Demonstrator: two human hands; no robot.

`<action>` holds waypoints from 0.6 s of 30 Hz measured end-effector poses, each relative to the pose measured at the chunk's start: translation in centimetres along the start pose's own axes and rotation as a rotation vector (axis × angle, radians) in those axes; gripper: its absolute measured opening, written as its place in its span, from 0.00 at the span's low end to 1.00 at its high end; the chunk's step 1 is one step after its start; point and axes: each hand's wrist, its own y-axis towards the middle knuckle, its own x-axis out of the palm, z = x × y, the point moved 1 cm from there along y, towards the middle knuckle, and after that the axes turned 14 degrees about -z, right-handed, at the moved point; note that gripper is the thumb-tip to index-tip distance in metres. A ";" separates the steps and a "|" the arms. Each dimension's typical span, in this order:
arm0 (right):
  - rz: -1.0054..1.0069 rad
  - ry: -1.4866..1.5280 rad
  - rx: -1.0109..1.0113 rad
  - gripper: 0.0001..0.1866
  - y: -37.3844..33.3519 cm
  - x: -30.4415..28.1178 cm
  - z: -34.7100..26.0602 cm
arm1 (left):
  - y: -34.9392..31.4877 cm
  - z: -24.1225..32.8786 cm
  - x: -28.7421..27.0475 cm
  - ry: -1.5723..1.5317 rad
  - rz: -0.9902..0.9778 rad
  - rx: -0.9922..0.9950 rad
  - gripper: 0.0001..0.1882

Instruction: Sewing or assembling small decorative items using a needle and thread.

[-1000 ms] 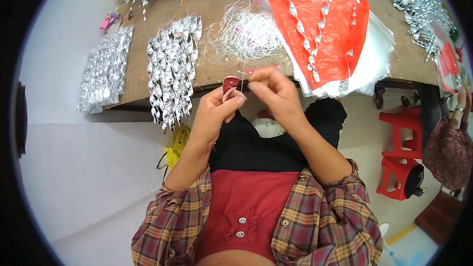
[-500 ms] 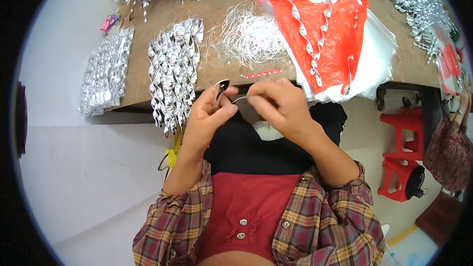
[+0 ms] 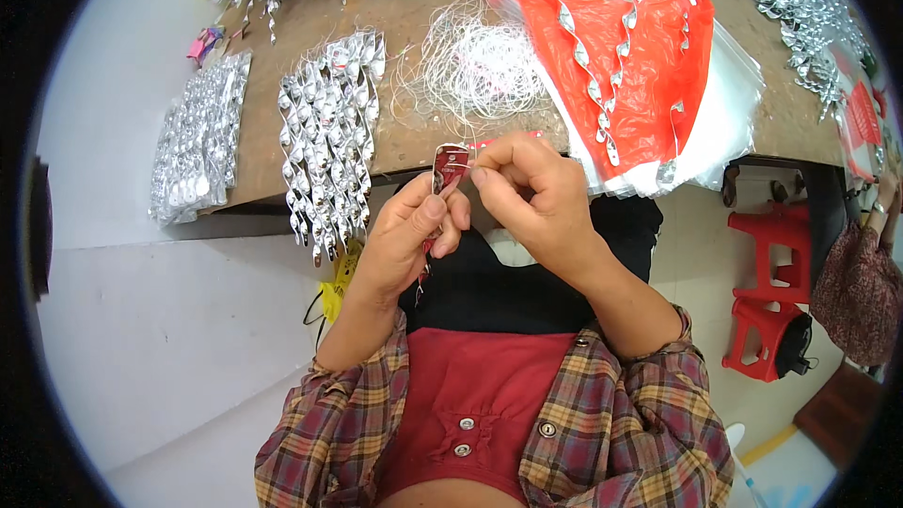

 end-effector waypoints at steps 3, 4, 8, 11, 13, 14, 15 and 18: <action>0.023 0.023 0.042 0.02 0.0 -0.2 0.2 | 0.3 -0.2 -0.1 0.033 0.003 0.000 0.22; 0.026 -0.049 0.031 0.02 0.1 -0.3 0.5 | 0.4 -0.3 -0.2 0.060 0.006 0.003 0.22; 0.049 -0.181 0.035 0.01 0.3 -0.4 0.5 | 0.6 -0.2 -0.2 0.098 0.030 0.013 0.23; 0.064 -0.198 0.015 0.01 0.3 -0.4 0.7 | 0.7 -0.1 0.0 0.123 0.068 0.027 0.21; 0.121 -0.179 0.017 0.01 0.6 0.1 0.4 | 0.7 -0.1 0.0 0.152 0.083 0.024 0.22; 0.180 -0.160 0.017 0.02 0.6 0.2 0.3 | 0.6 -0.1 0.0 0.152 0.084 0.024 0.22; 0.180 -0.160 0.017 0.02 0.5 0.0 0.4 | 0.6 -0.2 0.0 0.164 0.086 0.029 0.22; 0.056 -0.300 -0.043 0.02 0.3 -0.3 0.6 | 0.6 -0.3 0.0 0.192 0.095 0.039 0.21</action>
